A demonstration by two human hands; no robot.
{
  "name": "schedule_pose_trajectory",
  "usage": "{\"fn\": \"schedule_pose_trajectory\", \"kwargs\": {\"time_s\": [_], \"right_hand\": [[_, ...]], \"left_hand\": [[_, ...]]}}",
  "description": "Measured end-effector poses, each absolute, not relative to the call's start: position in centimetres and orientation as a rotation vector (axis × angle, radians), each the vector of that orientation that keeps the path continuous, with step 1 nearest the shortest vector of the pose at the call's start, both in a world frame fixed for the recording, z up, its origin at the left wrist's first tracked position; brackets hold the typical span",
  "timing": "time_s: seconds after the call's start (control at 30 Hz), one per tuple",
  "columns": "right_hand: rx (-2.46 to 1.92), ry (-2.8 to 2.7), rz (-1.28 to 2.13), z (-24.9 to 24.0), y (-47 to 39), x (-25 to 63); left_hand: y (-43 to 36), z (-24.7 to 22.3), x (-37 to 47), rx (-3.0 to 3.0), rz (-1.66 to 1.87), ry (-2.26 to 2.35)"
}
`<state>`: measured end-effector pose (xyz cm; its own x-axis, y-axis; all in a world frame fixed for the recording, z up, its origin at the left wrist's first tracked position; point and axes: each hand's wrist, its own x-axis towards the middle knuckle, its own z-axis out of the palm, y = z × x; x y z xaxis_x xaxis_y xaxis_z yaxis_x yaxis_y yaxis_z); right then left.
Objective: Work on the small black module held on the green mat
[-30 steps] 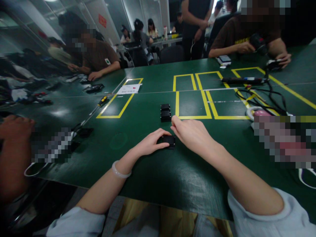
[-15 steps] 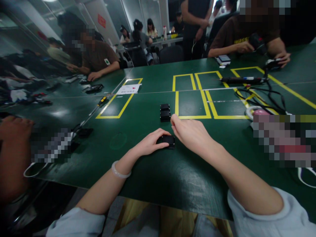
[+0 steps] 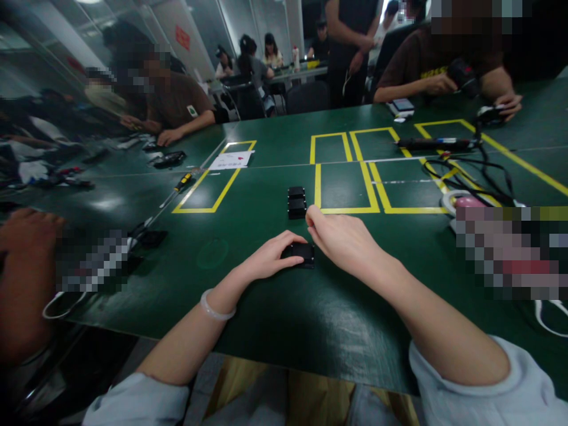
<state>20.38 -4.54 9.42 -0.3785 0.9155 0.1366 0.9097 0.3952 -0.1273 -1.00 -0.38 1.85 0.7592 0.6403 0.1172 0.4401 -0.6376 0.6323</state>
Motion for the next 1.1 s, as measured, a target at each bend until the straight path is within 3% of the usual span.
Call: {"fn": "schedule_pose_trajectory", "kwargs": {"time_s": [1.1], "right_hand": [[-1.616, -2.430, 0.090, 9.92, -4.84, 20.19]], "left_hand": [[-0.38, 1.75, -0.96, 2.356, 0.465, 0.809]]}}
